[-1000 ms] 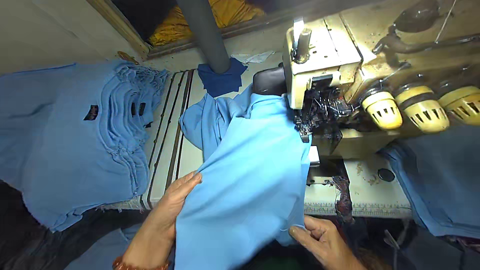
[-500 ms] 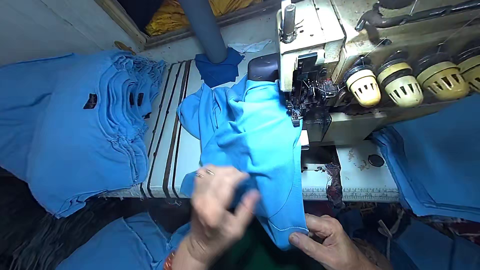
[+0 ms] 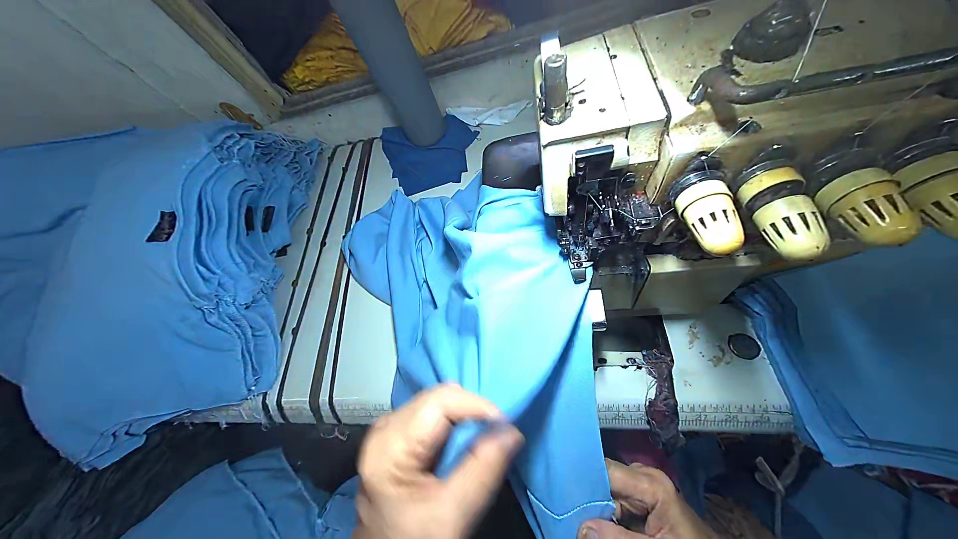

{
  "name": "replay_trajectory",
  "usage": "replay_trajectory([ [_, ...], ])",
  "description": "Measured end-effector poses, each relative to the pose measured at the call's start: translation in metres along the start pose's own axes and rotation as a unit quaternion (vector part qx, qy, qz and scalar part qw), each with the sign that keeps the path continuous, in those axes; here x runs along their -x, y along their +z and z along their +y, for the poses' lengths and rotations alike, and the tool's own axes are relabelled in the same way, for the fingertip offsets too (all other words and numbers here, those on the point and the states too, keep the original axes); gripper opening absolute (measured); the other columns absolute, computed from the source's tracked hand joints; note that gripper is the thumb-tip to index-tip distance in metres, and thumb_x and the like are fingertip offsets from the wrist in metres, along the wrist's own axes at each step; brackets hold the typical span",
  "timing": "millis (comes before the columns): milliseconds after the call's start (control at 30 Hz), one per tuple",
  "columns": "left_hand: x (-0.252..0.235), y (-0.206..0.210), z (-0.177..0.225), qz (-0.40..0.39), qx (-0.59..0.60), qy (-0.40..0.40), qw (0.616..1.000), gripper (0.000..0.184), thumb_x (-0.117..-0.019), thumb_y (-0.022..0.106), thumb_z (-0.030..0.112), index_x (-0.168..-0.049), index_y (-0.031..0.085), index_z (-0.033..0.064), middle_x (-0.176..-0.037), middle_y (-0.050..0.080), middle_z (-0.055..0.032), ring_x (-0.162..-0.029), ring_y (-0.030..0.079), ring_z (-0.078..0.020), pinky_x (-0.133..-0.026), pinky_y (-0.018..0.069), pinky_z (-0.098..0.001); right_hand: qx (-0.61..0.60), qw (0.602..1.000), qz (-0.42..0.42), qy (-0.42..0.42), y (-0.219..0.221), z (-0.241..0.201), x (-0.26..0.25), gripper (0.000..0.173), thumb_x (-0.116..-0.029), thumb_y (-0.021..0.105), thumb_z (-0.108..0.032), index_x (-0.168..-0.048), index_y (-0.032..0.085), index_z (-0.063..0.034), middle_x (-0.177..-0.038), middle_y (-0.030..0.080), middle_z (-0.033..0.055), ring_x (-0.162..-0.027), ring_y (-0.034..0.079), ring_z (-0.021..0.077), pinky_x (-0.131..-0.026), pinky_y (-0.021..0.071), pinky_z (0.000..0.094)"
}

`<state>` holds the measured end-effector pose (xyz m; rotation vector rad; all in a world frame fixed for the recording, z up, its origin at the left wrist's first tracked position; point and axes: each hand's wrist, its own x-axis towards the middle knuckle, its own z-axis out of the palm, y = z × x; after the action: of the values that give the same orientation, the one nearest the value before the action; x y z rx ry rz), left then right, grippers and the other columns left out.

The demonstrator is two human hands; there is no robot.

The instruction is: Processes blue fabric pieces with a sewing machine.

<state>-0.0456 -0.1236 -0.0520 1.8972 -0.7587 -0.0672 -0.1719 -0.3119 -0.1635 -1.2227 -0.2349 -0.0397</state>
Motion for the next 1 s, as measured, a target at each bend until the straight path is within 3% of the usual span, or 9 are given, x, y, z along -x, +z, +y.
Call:
replay_trajectory([
  [67, 0.006, 0.011, 0.011, -0.115, -0.058, 0.062, 0.99, 0.008, -0.0925, 0.069, 0.01, -0.093, 0.071, 0.0023, -0.084, 0.071, -0.0083, -0.081, 0.066, -0.0072, -0.072, 0.0525, -0.0176, -0.004, 1.0, 0.004, -0.01, -0.003, 0.001, 0.002, 0.014, -0.0968, 0.066, -0.006, -0.107, 0.067, 0.0045, -0.096, 0.074, 0.0016, -0.089, 0.067, -0.0042, -0.08, 0.0556, 0.0164],
  [133, 0.01, 0.026, 0.009, -0.165, -0.128, 0.1, 0.973, 0.009, -0.094, 0.067, 0.009, -0.092, 0.073, 0.0024, -0.082, 0.071, -0.0114, -0.072, 0.067, -0.0137, -0.06, 0.0515, -0.0234, -0.006, 1.0, 0.015, -0.014, -0.006, 0.0, 0.003, 0.015, -0.0962, 0.066, -0.005, -0.109, 0.068, 0.0031, -0.099, 0.075, 0.0, -0.092, 0.068, -0.0041, -0.083, 0.0561, 0.0171],
  [300, -0.011, 0.044, -0.004, -0.128, -0.256, 0.201, 0.937, 0.012, -0.0959, 0.062, 0.012, -0.091, 0.072, 0.0082, -0.076, 0.066, -0.006, -0.058, 0.06, -0.0139, -0.046, 0.0433, -0.0246, -0.015, 0.996, 0.093, 0.001, -0.005, -0.016, -0.014, 0.028, -0.0917, 0.067, 0.002, -0.119, 0.068, -0.0056, -0.105, 0.075, -0.0083, -0.092, 0.069, -0.0033, -0.081, 0.0589, 0.0192],
  [433, -0.039, 0.045, -0.005, -0.086, -0.328, 0.239, 0.91, 0.018, -0.0974, 0.058, 0.012, -0.092, 0.075, 0.0088, -0.072, 0.063, -0.0041, -0.053, 0.057, -0.0128, -0.042, 0.0406, -0.0242, -0.033, 0.989, 0.143, -0.033, -0.004, -0.017, -0.041, 0.036, -0.0906, 0.066, 0.004, -0.126, 0.063, 0.0004, -0.104, 0.076, -0.0049, -0.09, 0.072, 0.001, -0.08, 0.061, 0.0222],
  [533, -0.057, 0.045, 0.0, -0.059, -0.362, 0.24, 0.899, 0.02, -0.0959, 0.06, 0.013, -0.085, 0.076, 0.0103, -0.067, 0.059, -0.0008, -0.049, 0.052, -0.0099, -0.039, 0.0359, -0.023, -0.031, 0.981, 0.185, -0.05, -0.004, -0.018, -0.062, 0.022, -0.0914, 0.067, 0.001, -0.113, 0.068, -0.0013, -0.091, 0.075, -0.005, -0.079, 0.07, 0.0004, -0.072, 0.06, 0.0201],
  [633, -0.074, 0.051, 0.007, -0.039, -0.38, 0.234, 0.894, 0.019, -0.0911, 0.061, 0.013, -0.075, 0.071, 0.0094, -0.063, 0.052, -0.0003, -0.045, 0.047, -0.01, -0.037, 0.0316, -0.0236, -0.017, 0.972, 0.227, -0.052, -0.002, -0.017, -0.076, 0.004, -0.09, 0.068, -0.006, -0.089, 0.069, -0.0094, -0.073, 0.065, -0.0098, -0.064, 0.059, -0.0054, -0.06, 0.0512, 0.0138],
  [767, -0.089, 0.064, 0.013, -0.019, -0.396, 0.214, 0.893, 0.019, -0.0867, 0.066, 0.015, -0.068, 0.066, 0.0101, -0.06, 0.049, 0.0003, -0.045, 0.048, -0.0105, -0.037, 0.0321, -0.0243, -0.047, 0.97, 0.231, -0.054, 0.001, -0.022, -0.087, 0.011, -0.0913, 0.066, -0.001, -0.094, 0.074, -0.007, -0.083, 0.074, -0.0053, -0.078, 0.069, -0.0018, -0.072, 0.0581, 0.0179],
  [867, -0.095, 0.074, 0.016, -0.013, -0.407, 0.195, 0.892, 0.022, -0.0869, 0.067, 0.016, -0.067, 0.063, 0.0098, -0.058, 0.046, 0.0002, -0.044, 0.047, -0.0118, -0.036, 0.0312, -0.0253, -0.025, 0.964, 0.259, -0.053, 0.005, -0.024, -0.091, 0.014, -0.0897, 0.065, 0.001, -0.084, 0.073, -0.01, -0.08, 0.073, -0.0068, -0.076, 0.068, -0.0029, -0.071, 0.0575, 0.0173],
  [1000, -0.083, 0.063, 0.013, -0.046, -0.369, 0.208, 0.905, 0.02, -0.094, 0.061, 0.022, -0.079, 0.07, 0.013, -0.066, 0.056, 0.0015, -0.052, 0.055, -0.0113, -0.041, 0.0398, -0.0268, 0.005, 0.961, 0.274, -0.047, 0.007, -0.026, -0.094, 0.016, -0.0913, 0.062, 0.003, -0.083, 0.07, -0.0077, -0.077, 0.07, -0.0077, -0.075, 0.066, -0.0045, -0.07, 0.0568, 0.0167],
])
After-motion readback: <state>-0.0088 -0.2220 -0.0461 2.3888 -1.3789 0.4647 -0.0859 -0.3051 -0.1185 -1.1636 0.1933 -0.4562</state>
